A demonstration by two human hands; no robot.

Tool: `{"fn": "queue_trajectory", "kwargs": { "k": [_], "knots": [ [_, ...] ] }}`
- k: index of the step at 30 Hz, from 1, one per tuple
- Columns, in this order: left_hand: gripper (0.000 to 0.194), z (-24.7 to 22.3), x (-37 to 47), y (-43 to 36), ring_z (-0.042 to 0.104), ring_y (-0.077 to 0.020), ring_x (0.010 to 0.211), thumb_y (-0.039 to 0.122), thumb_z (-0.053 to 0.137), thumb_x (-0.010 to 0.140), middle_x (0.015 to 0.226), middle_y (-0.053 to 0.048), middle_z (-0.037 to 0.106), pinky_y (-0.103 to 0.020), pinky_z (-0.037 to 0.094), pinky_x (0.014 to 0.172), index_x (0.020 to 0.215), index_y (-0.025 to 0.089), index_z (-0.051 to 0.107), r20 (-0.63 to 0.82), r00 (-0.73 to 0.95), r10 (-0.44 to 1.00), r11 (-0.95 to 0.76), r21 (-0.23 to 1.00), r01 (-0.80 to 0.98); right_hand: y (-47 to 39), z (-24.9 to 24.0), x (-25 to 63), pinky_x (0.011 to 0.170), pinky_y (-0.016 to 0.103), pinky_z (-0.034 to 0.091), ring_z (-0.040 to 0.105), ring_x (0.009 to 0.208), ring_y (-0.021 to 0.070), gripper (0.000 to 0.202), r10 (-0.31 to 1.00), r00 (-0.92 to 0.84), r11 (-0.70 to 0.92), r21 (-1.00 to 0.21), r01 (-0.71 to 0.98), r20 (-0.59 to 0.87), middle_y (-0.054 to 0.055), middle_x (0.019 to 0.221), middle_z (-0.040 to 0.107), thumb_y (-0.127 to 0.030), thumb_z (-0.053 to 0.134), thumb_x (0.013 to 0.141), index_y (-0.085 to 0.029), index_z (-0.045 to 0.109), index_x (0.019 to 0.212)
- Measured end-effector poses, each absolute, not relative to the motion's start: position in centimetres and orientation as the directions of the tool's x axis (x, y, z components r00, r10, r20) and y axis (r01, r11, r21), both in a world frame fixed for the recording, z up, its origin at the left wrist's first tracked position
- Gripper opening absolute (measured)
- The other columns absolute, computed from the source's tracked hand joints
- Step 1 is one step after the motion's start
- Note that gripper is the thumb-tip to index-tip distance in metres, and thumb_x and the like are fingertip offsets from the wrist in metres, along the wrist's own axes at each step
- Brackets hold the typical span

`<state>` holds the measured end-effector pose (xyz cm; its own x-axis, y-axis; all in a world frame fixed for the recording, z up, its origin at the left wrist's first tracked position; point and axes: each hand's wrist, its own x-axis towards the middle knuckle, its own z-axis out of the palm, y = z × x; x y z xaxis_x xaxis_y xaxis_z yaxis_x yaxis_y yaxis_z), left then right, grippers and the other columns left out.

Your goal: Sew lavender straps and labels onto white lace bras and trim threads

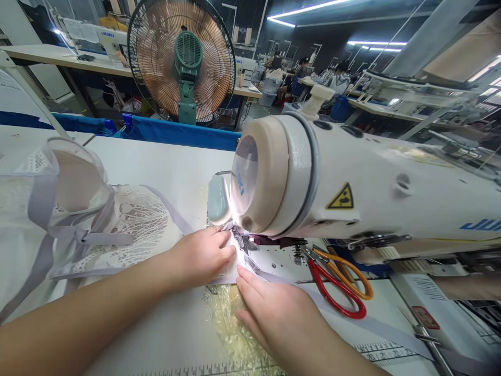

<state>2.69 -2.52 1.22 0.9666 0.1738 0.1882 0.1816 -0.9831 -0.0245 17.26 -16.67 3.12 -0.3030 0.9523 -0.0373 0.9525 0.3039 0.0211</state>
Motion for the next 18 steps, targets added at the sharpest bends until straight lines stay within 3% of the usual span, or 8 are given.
{"fn": "queue_trajectory", "kwargs": {
  "k": [5, 8, 12, 18],
  "knots": [
    [0.023, 1.68, 2.36, -2.41, 0.05, -0.0182, 0.066, 0.023, 0.04, 0.088, 0.078, -0.009, 0.057, -0.028, 0.041, 0.056, 0.09, 0.017, 0.063, 0.244, 0.963, 0.112, -0.993, -0.002, 0.116, -16.7, 2.99, 17.44, 0.05, 0.027, 0.049, 0.067, 0.072, 0.019, 0.037, 0.96, -0.277, 0.277, 0.001, 0.961, -0.035, 0.006, 0.121, 0.062, -0.027, 0.056, 0.08, -0.013, 0.063, 0.114],
    [0.027, 1.68, 2.1, -2.41, 0.053, -0.0194, 0.071, 0.029, 0.04, 0.09, 0.09, -0.012, 0.06, -0.03, 0.044, 0.063, 0.091, 0.018, 0.065, 0.306, 0.949, 0.079, -0.997, 0.01, 0.08, -16.73, 2.69, 17.5, 0.051, 0.025, 0.049, 0.067, 0.07, 0.0181, 0.038, 0.96, -0.279, 0.279, 0.009, 0.96, -0.021, 0.006, 0.123, 0.06, -0.027, 0.056, 0.079, -0.013, 0.063, 0.114],
    [0.026, 1.57, 1.8, -2.58, 0.055, -0.0223, 0.078, 0.033, 0.046, 0.087, 0.102, -0.016, 0.06, -0.035, 0.046, 0.071, 0.094, 0.016, 0.065, 0.314, 0.946, 0.08, -0.997, 0.018, 0.079, -16.77, 2.5, 17.42, 0.048, 0.024, 0.046, 0.067, 0.07, 0.018, 0.038, 0.959, -0.284, 0.284, 0.041, 0.958, 0.0, 0.007, 0.122, 0.061, -0.027, 0.057, 0.078, -0.013, 0.065, 0.113],
    [0.026, 1.54, 1.71, -2.74, 0.055, -0.0247, 0.079, 0.036, 0.056, 0.08, 0.099, -0.017, 0.061, -0.037, 0.047, 0.071, 0.094, 0.017, 0.065, 0.301, 0.95, 0.086, -0.996, 0.009, 0.087, -16.76, 2.39, 17.48, 0.047, 0.026, 0.046, 0.065, 0.061, 0.0177, 0.04, 0.963, -0.271, 0.27, 0.039, 0.962, 0.012, 0.006, 0.121, 0.061, -0.029, 0.061, 0.075, -0.016, 0.065, 0.113]
  ]
}}
